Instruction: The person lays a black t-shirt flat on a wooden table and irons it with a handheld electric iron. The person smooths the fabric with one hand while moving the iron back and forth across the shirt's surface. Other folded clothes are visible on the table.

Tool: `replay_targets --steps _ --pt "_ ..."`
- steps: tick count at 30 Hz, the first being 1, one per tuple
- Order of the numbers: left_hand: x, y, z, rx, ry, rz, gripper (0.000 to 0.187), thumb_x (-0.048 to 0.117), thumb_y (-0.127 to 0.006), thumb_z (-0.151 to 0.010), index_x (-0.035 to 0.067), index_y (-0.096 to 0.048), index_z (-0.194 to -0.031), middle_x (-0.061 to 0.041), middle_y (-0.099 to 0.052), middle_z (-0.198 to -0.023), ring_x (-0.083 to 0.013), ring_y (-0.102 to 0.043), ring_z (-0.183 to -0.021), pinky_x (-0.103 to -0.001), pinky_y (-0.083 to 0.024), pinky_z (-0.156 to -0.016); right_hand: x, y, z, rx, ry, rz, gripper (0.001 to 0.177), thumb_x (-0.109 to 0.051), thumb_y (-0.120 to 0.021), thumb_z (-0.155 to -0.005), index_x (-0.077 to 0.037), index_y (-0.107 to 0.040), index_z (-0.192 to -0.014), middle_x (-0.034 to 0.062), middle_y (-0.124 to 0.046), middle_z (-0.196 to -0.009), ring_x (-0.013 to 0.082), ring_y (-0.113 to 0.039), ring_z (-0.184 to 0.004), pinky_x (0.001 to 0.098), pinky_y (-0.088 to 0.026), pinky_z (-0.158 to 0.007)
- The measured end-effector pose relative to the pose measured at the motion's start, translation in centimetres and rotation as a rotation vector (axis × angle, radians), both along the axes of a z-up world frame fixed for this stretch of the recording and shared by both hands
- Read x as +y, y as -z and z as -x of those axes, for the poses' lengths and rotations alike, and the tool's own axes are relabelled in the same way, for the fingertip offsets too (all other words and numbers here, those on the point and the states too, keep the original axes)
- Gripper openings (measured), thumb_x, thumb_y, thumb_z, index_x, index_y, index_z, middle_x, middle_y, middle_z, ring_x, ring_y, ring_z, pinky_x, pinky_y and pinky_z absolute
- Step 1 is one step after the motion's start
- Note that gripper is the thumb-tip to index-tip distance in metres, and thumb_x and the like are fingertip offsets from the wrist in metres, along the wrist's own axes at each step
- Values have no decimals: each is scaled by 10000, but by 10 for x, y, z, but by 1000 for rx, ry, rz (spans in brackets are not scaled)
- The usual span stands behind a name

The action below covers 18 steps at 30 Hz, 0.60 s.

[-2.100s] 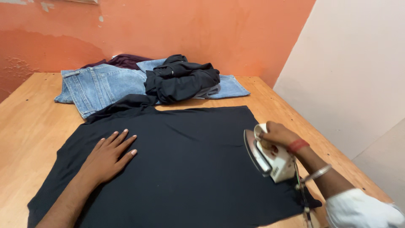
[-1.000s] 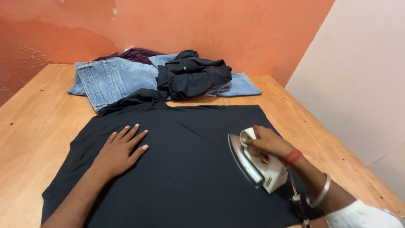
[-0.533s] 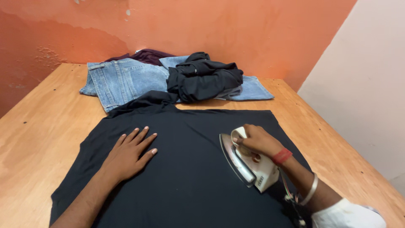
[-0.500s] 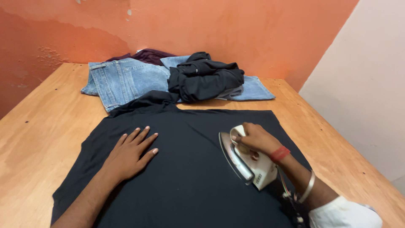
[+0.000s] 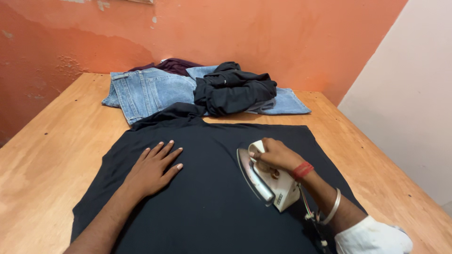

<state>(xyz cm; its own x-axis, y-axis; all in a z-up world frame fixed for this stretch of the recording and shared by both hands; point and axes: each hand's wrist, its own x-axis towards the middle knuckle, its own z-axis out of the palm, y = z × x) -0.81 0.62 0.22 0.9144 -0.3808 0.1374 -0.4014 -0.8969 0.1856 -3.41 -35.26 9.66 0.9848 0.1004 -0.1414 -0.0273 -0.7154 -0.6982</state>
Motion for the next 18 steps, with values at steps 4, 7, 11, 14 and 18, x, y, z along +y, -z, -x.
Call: replay_targets --steps 4,7,11,14,18 --pt "0 1 -1 -19 17 -6 632 586 -354 -987 293 -395 -1545 -30 -242 -1669 -258 -187 -1545 -493 -149 -1236 11 -7 10 34 -29 16 364 -281 -708 -918 28 -529 -851 80 -558 -528 172 -567 -354 334 -436 -321" --pt "1 0 -1 -17 22 4 628 581 -363 -988 288 -400 -1543 -33 -244 -1668 -261 -189 -1545 -494 -149 -1236 19 -9 4 29 1 46 380 -280 -727 -915 43 -542 -839 98 -555 -537 170 -555 -357 340 -416 -317" --pt "0 0 1 -22 26 27 622 572 -379 -988 284 -409 -1539 -36 -250 -1667 -262 -190 -1544 -497 -145 -1236 29 -5 -21 -30 -15 122 372 -279 -721 -913 61 -581 -854 113 -603 -555 174 -592 -384 340 -442 -354" --pt "1 -3 1 -9 30 32 631 574 -382 -986 279 -401 -1544 -41 -246 -1665 -268 -184 -1542 -500 -141 -1232 41 -2 -43 -90 10 212 362 -291 -737 -904 52 -625 -881 107 -634 -579 163 -610 -428 335 -459 -403" --pt "1 -4 2 7 33 35 629 571 -381 -990 272 -402 -1543 -46 -242 -1668 -271 -178 -1546 -508 -136 -1232 51 1 -65 -40 -7 106 334 -252 -703 -904 78 -655 -879 123 -627 -582 183 -580 -424 360 -444 -397"
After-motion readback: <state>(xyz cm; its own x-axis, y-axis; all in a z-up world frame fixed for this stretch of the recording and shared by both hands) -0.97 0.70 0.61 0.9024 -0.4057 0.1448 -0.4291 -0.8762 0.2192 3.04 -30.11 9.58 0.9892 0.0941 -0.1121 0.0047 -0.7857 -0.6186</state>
